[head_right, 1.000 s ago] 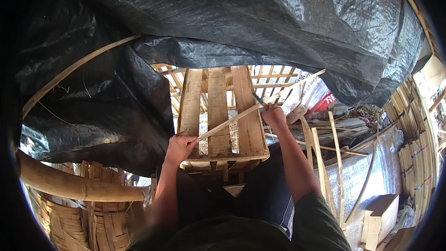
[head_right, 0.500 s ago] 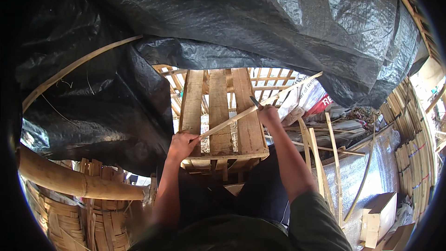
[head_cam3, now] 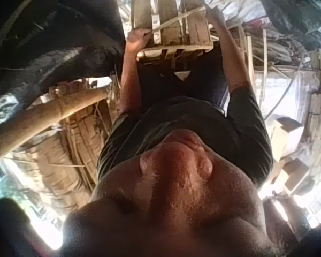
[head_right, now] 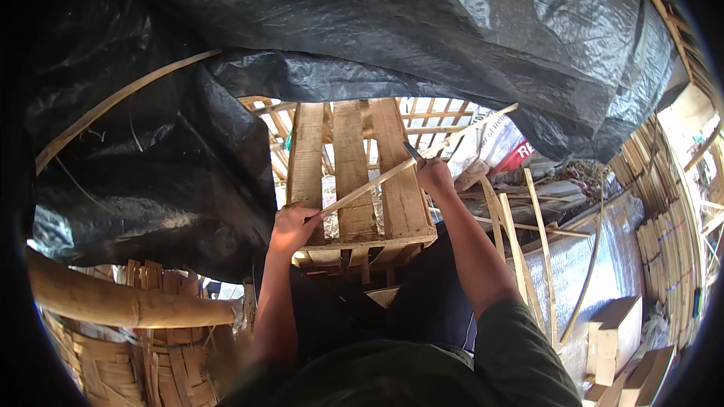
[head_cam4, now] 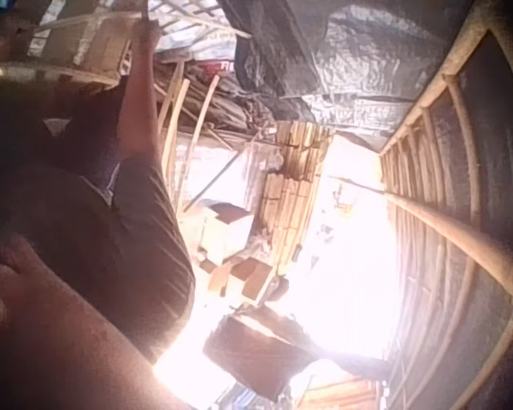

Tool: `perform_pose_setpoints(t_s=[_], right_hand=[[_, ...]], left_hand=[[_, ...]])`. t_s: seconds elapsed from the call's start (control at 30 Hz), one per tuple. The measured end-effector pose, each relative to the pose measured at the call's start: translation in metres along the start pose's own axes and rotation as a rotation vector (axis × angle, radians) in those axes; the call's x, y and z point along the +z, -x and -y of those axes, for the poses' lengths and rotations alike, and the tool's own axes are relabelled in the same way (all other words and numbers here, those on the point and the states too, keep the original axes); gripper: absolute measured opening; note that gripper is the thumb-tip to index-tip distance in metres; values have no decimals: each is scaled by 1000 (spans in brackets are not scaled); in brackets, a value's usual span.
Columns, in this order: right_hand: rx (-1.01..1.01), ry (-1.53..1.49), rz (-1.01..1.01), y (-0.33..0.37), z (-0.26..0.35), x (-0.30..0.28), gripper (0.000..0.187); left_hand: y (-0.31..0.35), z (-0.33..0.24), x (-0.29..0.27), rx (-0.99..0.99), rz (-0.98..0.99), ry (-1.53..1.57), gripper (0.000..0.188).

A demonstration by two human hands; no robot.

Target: The person holds a bamboo strip and repeatedly scrapes along its length with a knife while resting it over a wooden pallet.

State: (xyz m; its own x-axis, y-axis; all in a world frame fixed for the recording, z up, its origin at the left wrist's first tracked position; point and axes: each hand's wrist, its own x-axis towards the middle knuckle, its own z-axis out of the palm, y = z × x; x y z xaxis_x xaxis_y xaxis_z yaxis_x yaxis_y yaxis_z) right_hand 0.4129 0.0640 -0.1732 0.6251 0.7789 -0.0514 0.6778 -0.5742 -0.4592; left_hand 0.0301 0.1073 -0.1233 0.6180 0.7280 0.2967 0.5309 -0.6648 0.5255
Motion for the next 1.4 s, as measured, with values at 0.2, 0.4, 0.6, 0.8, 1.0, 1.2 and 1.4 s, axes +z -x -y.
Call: perform_pose_setpoints(t_s=[0.2,0.4,0.6,0.8,1.0,1.2,1.4], right_hand=[[-285,259,32,11,-9,-11,34],[-89,38,-148,41,3,-31,23],[-248,-246,-384,25,-3,-23,16],[-288,-282,-433,13,-7,-2,15],[-193,-327,-475,15,1,1,16],[-203,-351,-396,23,17,4,12],[-295,-371,-108,31,28,4,15]], left_hand=[[1,0,-2,-51,-21,-8,20],[0,0,-5,-87,35,-15,21],[1,4,-2,-106,30,0,19],[-2,2,-5,-63,-41,20,16],[-2,5,-2,-66,-10,7,17],[-3,6,0,-21,-58,-28,15],[-4,0,-2,-49,-44,-11,15]])
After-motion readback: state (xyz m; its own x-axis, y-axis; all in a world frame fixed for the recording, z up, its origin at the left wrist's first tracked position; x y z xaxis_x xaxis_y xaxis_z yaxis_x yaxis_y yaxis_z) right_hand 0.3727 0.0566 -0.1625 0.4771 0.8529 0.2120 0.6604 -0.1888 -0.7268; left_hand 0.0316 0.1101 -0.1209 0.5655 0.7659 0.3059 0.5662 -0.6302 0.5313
